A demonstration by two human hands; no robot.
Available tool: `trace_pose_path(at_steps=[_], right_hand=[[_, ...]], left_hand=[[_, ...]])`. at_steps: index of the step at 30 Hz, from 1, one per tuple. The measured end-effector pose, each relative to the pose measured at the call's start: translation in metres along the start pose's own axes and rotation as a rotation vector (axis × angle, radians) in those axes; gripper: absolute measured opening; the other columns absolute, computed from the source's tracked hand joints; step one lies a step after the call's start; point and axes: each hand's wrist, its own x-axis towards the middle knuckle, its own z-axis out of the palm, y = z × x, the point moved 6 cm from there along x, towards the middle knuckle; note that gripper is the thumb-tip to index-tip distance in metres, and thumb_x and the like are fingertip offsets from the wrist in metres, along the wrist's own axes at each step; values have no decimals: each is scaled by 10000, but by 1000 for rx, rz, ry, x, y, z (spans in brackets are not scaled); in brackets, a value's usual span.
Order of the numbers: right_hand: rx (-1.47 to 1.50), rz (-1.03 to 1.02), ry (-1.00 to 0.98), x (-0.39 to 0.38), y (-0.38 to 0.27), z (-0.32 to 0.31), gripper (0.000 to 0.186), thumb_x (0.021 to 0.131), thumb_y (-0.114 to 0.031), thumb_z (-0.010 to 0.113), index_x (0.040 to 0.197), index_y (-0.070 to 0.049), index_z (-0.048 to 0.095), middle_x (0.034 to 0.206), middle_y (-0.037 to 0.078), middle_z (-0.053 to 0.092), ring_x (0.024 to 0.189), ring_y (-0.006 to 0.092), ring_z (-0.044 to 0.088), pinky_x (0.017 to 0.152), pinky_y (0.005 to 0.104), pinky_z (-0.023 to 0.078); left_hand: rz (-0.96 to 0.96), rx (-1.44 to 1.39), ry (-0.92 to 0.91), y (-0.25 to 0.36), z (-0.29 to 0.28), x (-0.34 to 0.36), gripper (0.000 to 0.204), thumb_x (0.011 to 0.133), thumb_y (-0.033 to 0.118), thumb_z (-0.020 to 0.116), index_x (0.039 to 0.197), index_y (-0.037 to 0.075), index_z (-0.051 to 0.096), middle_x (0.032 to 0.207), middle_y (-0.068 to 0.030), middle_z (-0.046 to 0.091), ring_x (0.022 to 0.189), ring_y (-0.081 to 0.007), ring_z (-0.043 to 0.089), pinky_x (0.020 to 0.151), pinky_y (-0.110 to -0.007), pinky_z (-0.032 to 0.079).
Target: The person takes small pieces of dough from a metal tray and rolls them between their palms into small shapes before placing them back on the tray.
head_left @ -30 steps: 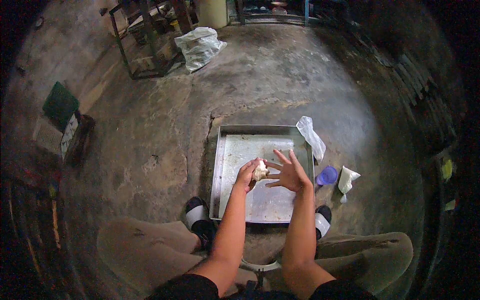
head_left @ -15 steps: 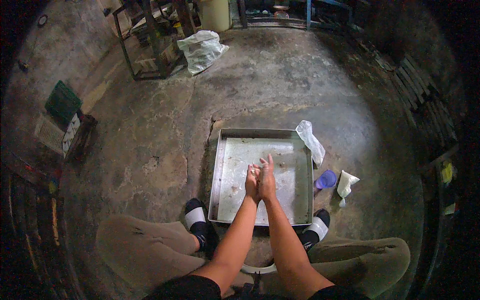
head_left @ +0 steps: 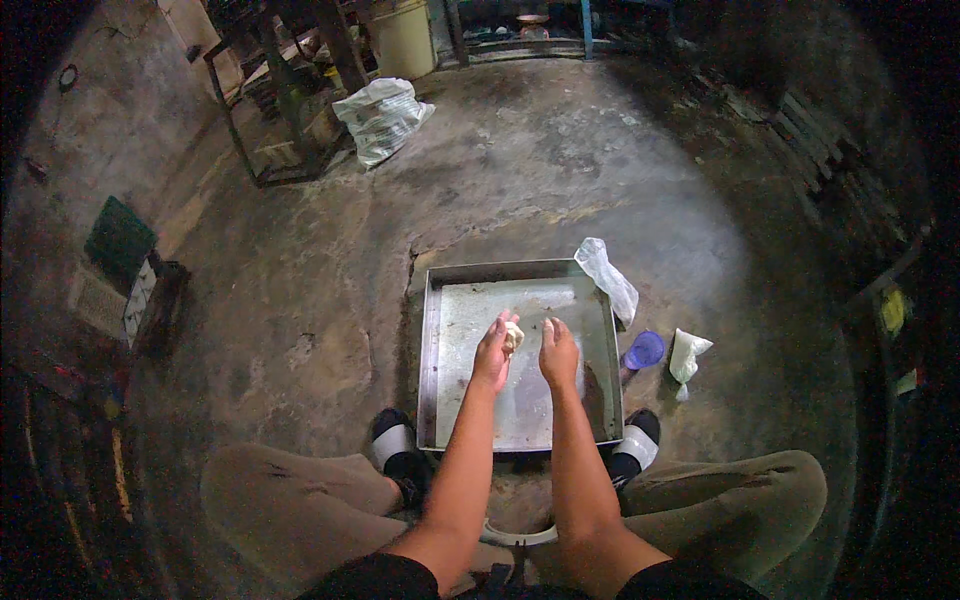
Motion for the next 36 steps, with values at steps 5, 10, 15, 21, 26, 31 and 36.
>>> trace_pose_path(at_steps=[5,10,15,21,26,31,36], right_hand=[[1293,883,-404,-20,48,55,552,943,-551,423,1190,-71,537,1038,140,642,877,318,631,827,460,496],[1299,1036,-96,-29,75,49,496,939,-569,417,830,-104,551,731,74,593,619,244,587,542,392,494],[1079,907,42,-21,64,13,445,941,-545,460,784,-137,543,589,10,499,490,197,500,452,322,383],[407,214,-32,-2,14,16,408,992,-419,443,926,-54,614,679,32,570,575,137,530,527,300,431],[596,109,-267,0,8,30,566,1000,-496,323,1375,-95,460,1261,122,534,1118,220,529,926,352,416],[1275,634,-294,-8,10,31,596,979,-469,412,1442,-100,339,1366,149,456,1220,267,474,1015,391,389],[1125,601,-159,12,48,5,539,955,-305,537,1337,50,400,1275,220,529,1154,281,547,901,357,476]], left_hand=[[-42,1406,-90,-11,43,-14,785,922,700,136,1529,208,63,1580,-160,-45,1448,-327,-83,1152,-443,4],[-90,888,-225,-24,8,1,885,880,750,97,1510,158,-94,1560,-173,-167,1417,-291,-234,1142,-456,-69],[-382,155,-363,-28,37,-31,1136,739,895,108,1509,72,-31,1593,-114,-9,1439,-242,114,1103,-445,201],[-222,3,-241,-13,49,-25,961,832,778,283,1508,103,179,1474,-102,340,1220,-215,476,948,-332,424],[139,173,-179,19,57,-19,463,898,333,654,1273,81,554,1068,-52,640,901,-143,625,738,-269,518],[863,1397,-238,49,78,-37,224,795,129,665,1018,117,672,1043,-58,642,982,-261,602,858,-408,461],[891,1693,-142,25,97,-60,199,799,167,617,989,161,672,1112,-23,579,1082,-240,515,888,-415,413]])
